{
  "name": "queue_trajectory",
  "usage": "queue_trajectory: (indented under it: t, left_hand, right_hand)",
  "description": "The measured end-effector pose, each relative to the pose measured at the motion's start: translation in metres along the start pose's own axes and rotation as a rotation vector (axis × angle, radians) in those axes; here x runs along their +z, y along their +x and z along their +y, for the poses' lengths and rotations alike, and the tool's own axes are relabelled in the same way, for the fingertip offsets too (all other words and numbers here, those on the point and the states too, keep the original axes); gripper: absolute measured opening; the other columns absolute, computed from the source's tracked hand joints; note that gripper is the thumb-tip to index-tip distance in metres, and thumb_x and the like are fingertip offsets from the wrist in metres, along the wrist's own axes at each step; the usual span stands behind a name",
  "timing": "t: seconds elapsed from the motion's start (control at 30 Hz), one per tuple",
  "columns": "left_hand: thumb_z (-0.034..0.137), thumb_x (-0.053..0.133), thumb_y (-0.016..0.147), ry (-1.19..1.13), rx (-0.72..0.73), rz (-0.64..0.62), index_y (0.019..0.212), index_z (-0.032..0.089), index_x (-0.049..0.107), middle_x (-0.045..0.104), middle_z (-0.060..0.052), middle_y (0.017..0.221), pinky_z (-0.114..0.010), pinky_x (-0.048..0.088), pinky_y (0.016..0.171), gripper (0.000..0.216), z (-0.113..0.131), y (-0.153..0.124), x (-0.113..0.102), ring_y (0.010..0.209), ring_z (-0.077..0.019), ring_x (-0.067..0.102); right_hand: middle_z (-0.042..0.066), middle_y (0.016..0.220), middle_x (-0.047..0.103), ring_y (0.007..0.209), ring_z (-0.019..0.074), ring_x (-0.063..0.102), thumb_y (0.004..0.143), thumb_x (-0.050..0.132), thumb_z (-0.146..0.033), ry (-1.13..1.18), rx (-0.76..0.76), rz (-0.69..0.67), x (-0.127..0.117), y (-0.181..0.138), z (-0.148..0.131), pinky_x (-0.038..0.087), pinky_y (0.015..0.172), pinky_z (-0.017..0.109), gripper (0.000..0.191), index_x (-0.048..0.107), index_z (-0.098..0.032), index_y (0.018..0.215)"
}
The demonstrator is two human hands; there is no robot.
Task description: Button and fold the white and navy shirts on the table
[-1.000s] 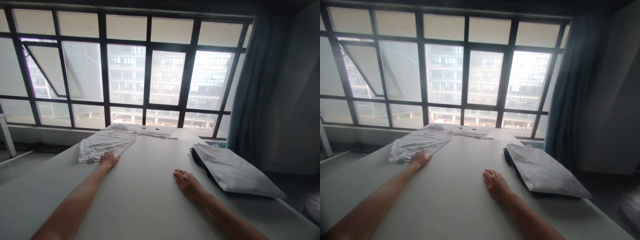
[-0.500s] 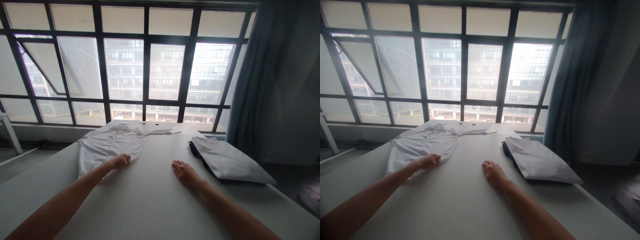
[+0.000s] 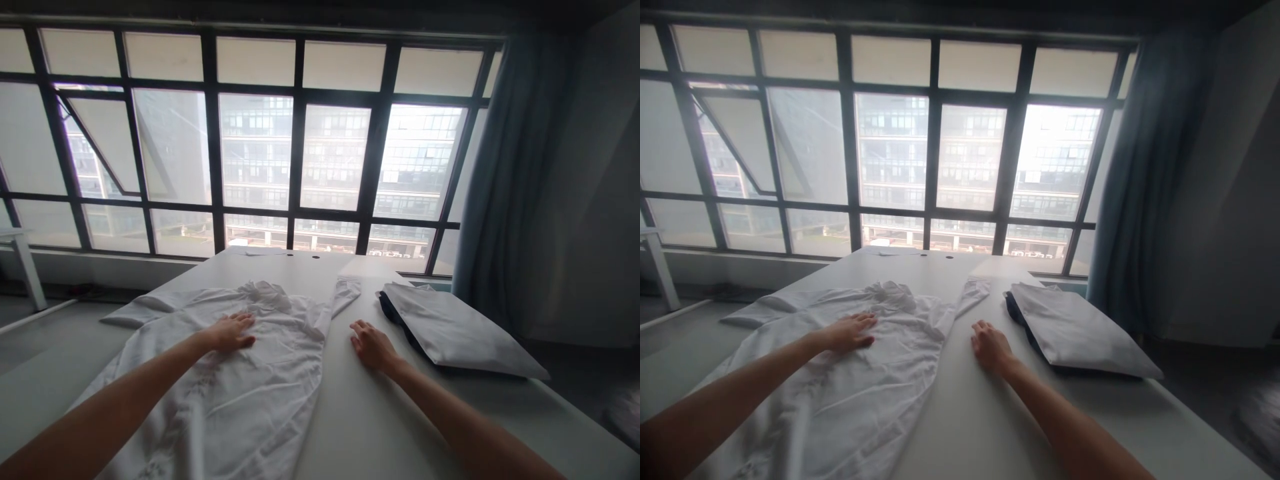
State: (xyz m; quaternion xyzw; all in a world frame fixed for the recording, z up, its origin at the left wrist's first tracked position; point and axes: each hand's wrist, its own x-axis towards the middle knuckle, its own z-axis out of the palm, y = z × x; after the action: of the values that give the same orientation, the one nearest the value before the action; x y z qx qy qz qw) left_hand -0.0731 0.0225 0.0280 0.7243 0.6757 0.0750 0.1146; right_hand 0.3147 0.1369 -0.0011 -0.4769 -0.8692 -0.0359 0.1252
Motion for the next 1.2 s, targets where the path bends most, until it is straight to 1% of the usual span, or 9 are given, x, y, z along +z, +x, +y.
queue_trajectory:
  t: [0.17,0.3,0.5,0.67,0.77,0.87,1.0,1.1,1.2]
  left_hand:
    - [0.064,0.033,0.094,0.165,-0.070,0.057,0.152,0.020,0.042,0.037,-0.013,0.159,-0.048,0.018,0.121,0.074,-0.026,0.000,0.023,0.149,-0.0289,0.027]
    - [0.063,0.031,0.095,0.169,-0.076,0.065,0.154,0.020,0.038,0.029,-0.011,0.162,-0.052,0.017,0.121,0.073,-0.016,-0.018,0.031,0.150,-0.0311,0.022]
    - [0.067,0.044,0.089,0.250,-0.035,0.088,0.135,0.019,0.060,0.056,-0.018,0.141,-0.054,0.036,0.109,0.068,0.024,-0.059,0.024,0.132,-0.0383,0.046]
    - [0.066,0.048,0.089,0.230,-0.011,0.164,0.135,0.018,0.058,0.053,-0.018,0.144,-0.058,0.030,0.114,0.068,0.021,-0.062,0.033,0.135,-0.0391,0.044]
    - [0.068,0.041,0.092,0.167,-0.013,0.155,0.144,0.019,0.050,0.043,-0.018,0.153,-0.063,0.024,0.115,0.072,0.013,-0.053,0.042,0.144,-0.0391,0.034]
    - [0.071,0.033,0.093,0.133,-0.057,0.103,0.150,0.019,0.043,0.033,-0.018,0.159,-0.064,0.021,0.116,0.078,0.018,-0.040,0.044,0.149,-0.0382,0.024]
    - [0.066,0.025,0.097,0.093,-0.033,0.060,0.153,0.019,0.038,0.030,-0.015,0.161,-0.061,0.020,0.117,0.075,0.048,-0.014,0.044,0.150,-0.0343,0.022]
    - [0.065,0.028,0.096,0.073,0.056,0.031,0.154,0.020,0.036,0.027,-0.012,0.163,-0.059,0.018,0.119,0.073,0.071,0.003,0.048,0.151,-0.0333,0.020]
    - [0.064,0.029,0.096,0.067,0.101,0.022,0.154,0.020,0.037,0.025,-0.012,0.163,-0.061,0.016,0.119,0.073,0.084,0.011,0.054,0.151,-0.0343,0.018]
  right_hand:
    - [0.015,0.148,0.049,0.112,0.0274,0.065,0.091,0.050,-0.023,-0.028,0.041,-0.068,-0.004,0.061,0.000,0.047,0.094,0.035,0.047,0.056,-0.017,0.138]
    - [0.020,0.133,0.062,0.117,0.0300,0.063,0.097,0.047,-0.036,0.030,0.153,-0.118,-0.006,0.120,-0.016,0.047,0.094,0.039,0.044,0.060,-0.013,0.132]
    - [0.029,0.117,0.067,0.109,0.0386,0.065,0.084,0.067,-0.034,0.115,0.339,-0.158,0.011,0.160,-0.042,0.050,0.083,0.044,0.047,0.066,-0.004,0.120]
    - [0.021,0.114,0.068,0.105,0.0320,0.065,0.087,0.055,-0.015,0.168,0.185,0.013,-0.004,0.159,-0.034,0.048,0.088,0.039,0.029,0.071,-0.011,0.110]
    - [0.016,0.111,0.067,0.097,0.0245,0.064,0.091,0.043,-0.014,0.203,0.007,0.307,-0.046,0.154,-0.005,0.048,0.091,0.033,0.033,0.072,-0.012,0.105]
    - [0.018,0.117,0.062,0.106,0.0248,0.060,0.093,0.034,-0.015,0.186,0.029,0.502,-0.094,0.138,0.041,0.046,0.098,0.036,0.042,0.066,-0.009,0.120]
    - [0.025,0.119,0.061,0.111,0.0319,0.059,0.091,0.039,-0.019,0.152,0.313,0.774,-0.124,0.096,0.110,0.045,0.101,0.048,0.043,0.064,-0.003,0.122]
    - [0.035,0.123,0.057,0.118,0.0435,0.057,0.084,0.050,-0.020,0.245,0.738,0.658,-0.117,0.062,0.155,0.045,0.098,0.057,0.049,0.061,0.000,0.128]
    - [0.044,0.139,0.039,0.126,0.0558,0.047,0.075,0.064,-0.030,0.391,1.200,0.483,-0.100,0.038,0.189,0.041,0.092,0.072,0.093,0.025,0.000,0.154]
